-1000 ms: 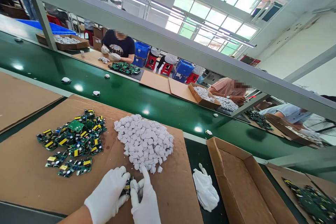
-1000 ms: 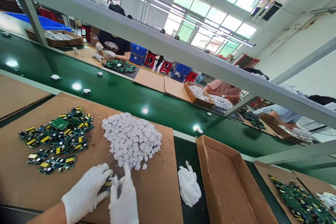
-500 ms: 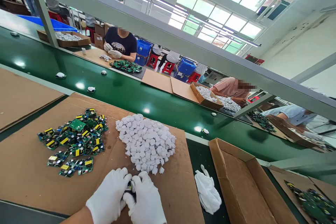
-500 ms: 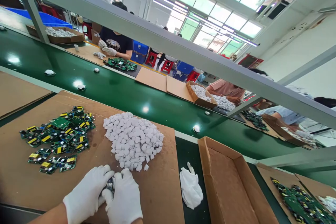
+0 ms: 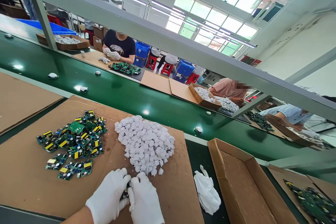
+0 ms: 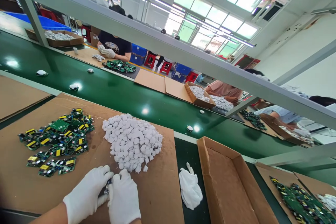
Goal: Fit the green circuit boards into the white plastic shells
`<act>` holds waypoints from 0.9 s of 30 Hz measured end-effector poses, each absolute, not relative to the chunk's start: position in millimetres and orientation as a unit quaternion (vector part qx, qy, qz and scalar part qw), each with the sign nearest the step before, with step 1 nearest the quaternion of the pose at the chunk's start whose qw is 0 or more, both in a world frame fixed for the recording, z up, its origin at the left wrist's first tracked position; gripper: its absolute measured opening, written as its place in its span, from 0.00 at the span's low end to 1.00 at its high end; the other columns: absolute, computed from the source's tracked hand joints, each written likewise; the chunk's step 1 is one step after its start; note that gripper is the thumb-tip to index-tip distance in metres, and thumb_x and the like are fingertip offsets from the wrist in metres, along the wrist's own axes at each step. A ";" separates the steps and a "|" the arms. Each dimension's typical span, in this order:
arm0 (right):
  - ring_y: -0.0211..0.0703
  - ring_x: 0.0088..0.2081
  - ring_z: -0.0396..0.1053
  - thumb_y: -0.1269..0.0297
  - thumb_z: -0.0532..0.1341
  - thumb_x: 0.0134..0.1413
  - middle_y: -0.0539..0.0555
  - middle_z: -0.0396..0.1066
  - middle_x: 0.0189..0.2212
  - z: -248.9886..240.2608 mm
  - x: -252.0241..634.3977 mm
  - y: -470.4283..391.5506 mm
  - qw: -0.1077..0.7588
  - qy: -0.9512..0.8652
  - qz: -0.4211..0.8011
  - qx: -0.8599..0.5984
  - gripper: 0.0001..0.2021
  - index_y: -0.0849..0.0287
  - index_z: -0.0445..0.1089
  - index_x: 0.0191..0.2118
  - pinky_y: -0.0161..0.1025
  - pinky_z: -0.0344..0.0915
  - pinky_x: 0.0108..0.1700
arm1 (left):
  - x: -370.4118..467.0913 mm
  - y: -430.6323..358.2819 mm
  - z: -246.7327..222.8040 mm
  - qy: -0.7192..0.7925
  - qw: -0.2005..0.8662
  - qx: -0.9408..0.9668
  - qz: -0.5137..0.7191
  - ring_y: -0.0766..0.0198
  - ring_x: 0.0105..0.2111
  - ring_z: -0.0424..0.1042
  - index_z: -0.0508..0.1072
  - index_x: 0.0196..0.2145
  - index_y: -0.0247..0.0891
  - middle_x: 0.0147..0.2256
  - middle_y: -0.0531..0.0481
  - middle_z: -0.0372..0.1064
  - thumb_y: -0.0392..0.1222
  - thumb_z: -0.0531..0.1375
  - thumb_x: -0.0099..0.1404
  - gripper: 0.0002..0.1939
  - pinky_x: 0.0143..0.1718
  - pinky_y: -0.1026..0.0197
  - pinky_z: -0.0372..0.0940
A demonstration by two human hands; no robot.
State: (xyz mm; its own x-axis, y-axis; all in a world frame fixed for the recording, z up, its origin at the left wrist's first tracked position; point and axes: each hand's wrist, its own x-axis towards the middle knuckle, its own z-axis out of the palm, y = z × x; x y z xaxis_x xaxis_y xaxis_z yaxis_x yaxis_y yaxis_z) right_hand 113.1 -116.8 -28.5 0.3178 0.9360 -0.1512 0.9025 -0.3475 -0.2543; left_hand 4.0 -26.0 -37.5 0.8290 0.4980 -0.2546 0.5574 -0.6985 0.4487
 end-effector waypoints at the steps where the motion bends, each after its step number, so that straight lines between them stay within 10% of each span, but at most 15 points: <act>1: 0.53 0.39 0.73 0.75 0.56 0.52 0.59 0.73 0.40 -29.8 117.4 -120.8 0.123 -0.551 0.185 -0.805 0.11 0.56 0.73 0.38 0.48 0.71 0.40 | 3.5 -25.7 -36.3 0.286 0.262 0.920 -0.046 0.45 0.46 0.68 0.74 0.44 0.36 0.47 0.38 0.69 0.35 0.58 0.57 0.15 0.50 0.45 0.63; 5: 0.48 0.50 0.70 0.63 0.57 0.57 0.58 0.71 0.50 -40.8 131.5 -139.3 0.446 -0.373 0.335 -0.741 0.18 0.55 0.68 0.53 0.44 0.65 0.56 | -0.4 -29.8 -32.6 0.256 0.270 0.928 0.031 0.50 0.44 0.69 0.73 0.44 0.40 0.45 0.43 0.69 0.32 0.59 0.56 0.17 0.47 0.48 0.67; 10: 0.50 0.43 0.74 0.43 0.67 0.43 0.58 0.76 0.42 -39.5 117.3 -139.6 0.633 -0.152 0.544 -0.530 0.26 0.57 0.74 0.44 0.48 0.70 0.48 | -5.1 -39.0 -45.8 0.204 0.248 0.930 0.180 0.52 0.49 0.69 0.70 0.49 0.46 0.48 0.46 0.70 0.32 0.62 0.55 0.24 0.50 0.51 0.69; 20: 0.41 0.37 0.73 0.57 0.71 0.45 0.56 0.75 0.37 -18.9 109.3 -130.4 0.701 -0.126 0.592 -0.377 0.16 0.59 0.74 0.40 0.40 0.70 0.42 | -5.1 -35.1 -52.1 0.144 0.329 0.896 0.262 0.58 0.55 0.66 0.72 0.48 0.50 0.54 0.51 0.68 0.30 0.57 0.61 0.20 0.57 0.56 0.65; 27: 0.40 0.34 0.68 0.40 0.65 0.44 0.55 0.73 0.33 -35.8 109.9 -129.2 0.647 -0.237 0.467 -0.554 0.27 0.62 0.73 0.37 0.39 0.67 0.43 | -4.5 -33.6 -65.2 0.166 0.330 0.900 0.230 0.56 0.55 0.68 0.64 0.57 0.51 0.57 0.47 0.65 0.38 0.60 0.62 0.26 0.55 0.56 0.67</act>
State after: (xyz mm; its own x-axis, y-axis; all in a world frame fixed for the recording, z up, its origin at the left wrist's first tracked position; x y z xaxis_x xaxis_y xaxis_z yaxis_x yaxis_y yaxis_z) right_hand 109.9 -129.2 -35.8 0.4513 0.8671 -0.2109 -0.3428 -0.0498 -0.9381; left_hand -4.5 -33.6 -65.2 0.8388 0.4512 0.3047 0.1471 -0.7267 0.6711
